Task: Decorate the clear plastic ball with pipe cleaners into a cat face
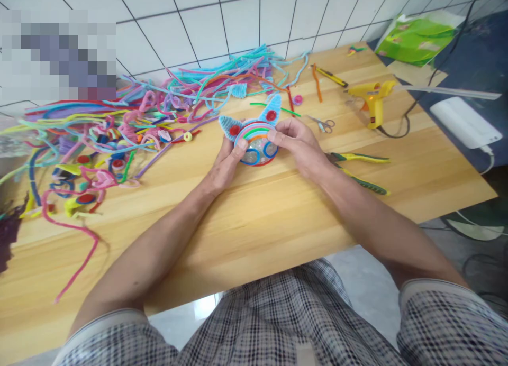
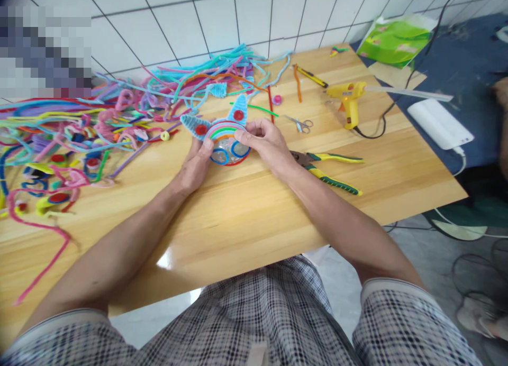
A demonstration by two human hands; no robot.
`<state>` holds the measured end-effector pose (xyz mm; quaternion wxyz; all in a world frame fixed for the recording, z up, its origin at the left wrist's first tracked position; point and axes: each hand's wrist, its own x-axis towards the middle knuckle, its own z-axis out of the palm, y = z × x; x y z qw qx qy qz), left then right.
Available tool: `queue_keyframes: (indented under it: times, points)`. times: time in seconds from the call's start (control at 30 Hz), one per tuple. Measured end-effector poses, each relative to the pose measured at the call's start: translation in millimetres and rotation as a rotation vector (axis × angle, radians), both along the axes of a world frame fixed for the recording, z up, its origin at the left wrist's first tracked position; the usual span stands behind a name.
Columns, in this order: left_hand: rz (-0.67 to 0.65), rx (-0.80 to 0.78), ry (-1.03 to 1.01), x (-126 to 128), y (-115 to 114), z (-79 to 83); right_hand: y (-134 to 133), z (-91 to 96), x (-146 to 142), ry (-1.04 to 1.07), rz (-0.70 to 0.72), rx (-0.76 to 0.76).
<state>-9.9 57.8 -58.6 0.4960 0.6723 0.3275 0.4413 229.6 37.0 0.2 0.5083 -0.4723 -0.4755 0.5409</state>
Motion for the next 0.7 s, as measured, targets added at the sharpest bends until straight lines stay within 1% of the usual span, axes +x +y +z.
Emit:
queue_keyframes:
  times: [0.17, 0.33, 0.47, 0.7]
  points:
    - [0.04, -0.036, -0.008, -1.9, 4.3, -8.0, 4.0, -3.0, 3.2, 0.006, -0.009, -0.009]
    - [0.011, -0.073, -0.005, -4.1, 2.7, -6.6, 5.2, -2.7, 4.7, -0.008, 0.013, -0.004]
    - [0.045, -0.064, -0.002, -4.3, 2.2, -7.9, 3.9, -0.9, 2.9, -0.015, 0.018, 0.011]
    - [0.016, 0.007, 0.026, -4.2, 2.1, -9.4, 3.5, -6.5, 1.3, -0.083, 0.0, 0.046]
